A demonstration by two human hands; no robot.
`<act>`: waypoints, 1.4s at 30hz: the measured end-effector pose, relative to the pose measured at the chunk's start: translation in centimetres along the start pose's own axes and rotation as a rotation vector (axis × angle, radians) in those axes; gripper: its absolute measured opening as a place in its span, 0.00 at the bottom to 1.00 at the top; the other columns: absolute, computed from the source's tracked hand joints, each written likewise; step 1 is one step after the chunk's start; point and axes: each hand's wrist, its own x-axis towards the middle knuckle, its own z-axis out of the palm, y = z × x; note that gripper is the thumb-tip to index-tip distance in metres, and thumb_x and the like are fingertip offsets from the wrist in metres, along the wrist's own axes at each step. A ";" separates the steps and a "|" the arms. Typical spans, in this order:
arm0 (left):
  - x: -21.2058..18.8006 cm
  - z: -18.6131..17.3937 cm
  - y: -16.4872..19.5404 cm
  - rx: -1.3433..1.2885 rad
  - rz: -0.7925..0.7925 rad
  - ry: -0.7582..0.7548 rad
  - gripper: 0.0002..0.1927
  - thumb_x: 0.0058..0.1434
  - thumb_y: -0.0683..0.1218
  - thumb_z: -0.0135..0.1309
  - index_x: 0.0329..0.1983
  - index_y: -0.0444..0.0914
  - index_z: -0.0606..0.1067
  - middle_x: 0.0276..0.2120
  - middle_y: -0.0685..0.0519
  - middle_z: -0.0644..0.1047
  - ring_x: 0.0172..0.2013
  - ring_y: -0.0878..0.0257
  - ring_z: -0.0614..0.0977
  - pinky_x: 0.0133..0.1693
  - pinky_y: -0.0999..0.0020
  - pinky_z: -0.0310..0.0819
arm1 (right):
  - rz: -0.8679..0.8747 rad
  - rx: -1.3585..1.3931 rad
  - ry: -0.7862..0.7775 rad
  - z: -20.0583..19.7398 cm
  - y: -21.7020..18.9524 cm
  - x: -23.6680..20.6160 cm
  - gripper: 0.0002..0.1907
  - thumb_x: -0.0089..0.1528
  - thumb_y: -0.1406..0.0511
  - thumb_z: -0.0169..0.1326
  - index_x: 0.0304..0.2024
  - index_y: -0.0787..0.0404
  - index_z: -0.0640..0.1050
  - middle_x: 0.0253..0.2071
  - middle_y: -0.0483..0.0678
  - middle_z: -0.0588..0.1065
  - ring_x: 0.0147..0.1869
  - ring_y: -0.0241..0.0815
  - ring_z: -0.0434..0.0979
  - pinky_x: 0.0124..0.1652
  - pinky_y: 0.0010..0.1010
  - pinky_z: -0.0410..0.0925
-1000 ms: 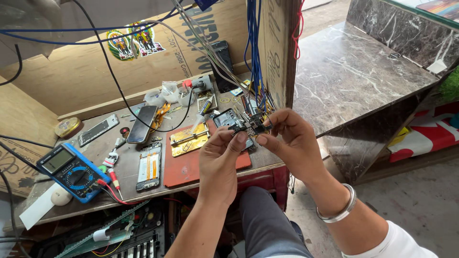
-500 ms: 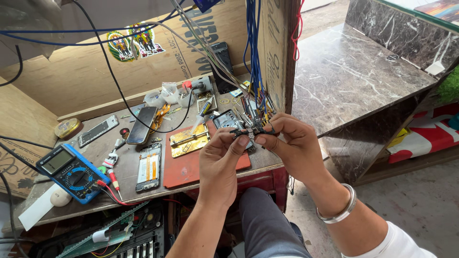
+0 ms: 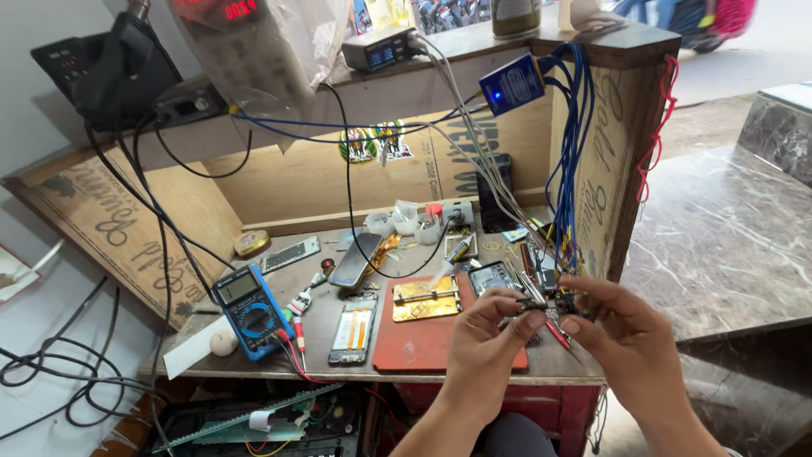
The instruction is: The person handles multimeter test probes and a disassembled phone, then works on the exposed motherboard. They apply paste from a small red jar onto the board, hold the board with tweezers, and solder components on it using a soldering iron, repositioning the board as they work.
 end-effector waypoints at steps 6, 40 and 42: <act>-0.1 0.2 0.5 0.045 -0.016 0.001 0.04 0.61 0.39 0.64 0.36 0.33 0.80 0.43 0.55 0.74 0.41 0.70 0.76 0.44 0.73 0.72 | -0.058 -0.114 -0.007 -0.6 0.0 -0.1 0.04 0.59 0.74 0.61 0.37 0.71 0.82 0.38 0.46 0.76 0.43 0.32 0.73 0.42 0.22 0.66; -0.4 0.2 0.3 0.020 0.017 0.008 0.04 0.61 0.37 0.63 0.36 0.32 0.78 0.43 0.54 0.75 0.40 0.69 0.78 0.45 0.72 0.75 | 0.014 -0.018 0.031 -0.1 0.5 -0.3 0.07 0.61 0.73 0.59 0.41 0.71 0.82 0.40 0.46 0.76 0.43 0.32 0.73 0.41 0.23 0.67; -0.4 0.1 0.4 0.045 0.047 -0.008 0.04 0.62 0.37 0.63 0.37 0.32 0.78 0.43 0.53 0.75 0.42 0.69 0.78 0.46 0.73 0.75 | -0.065 -0.076 0.001 -0.2 0.3 -0.2 0.09 0.57 0.74 0.61 0.41 0.70 0.82 0.41 0.47 0.77 0.44 0.33 0.75 0.43 0.23 0.68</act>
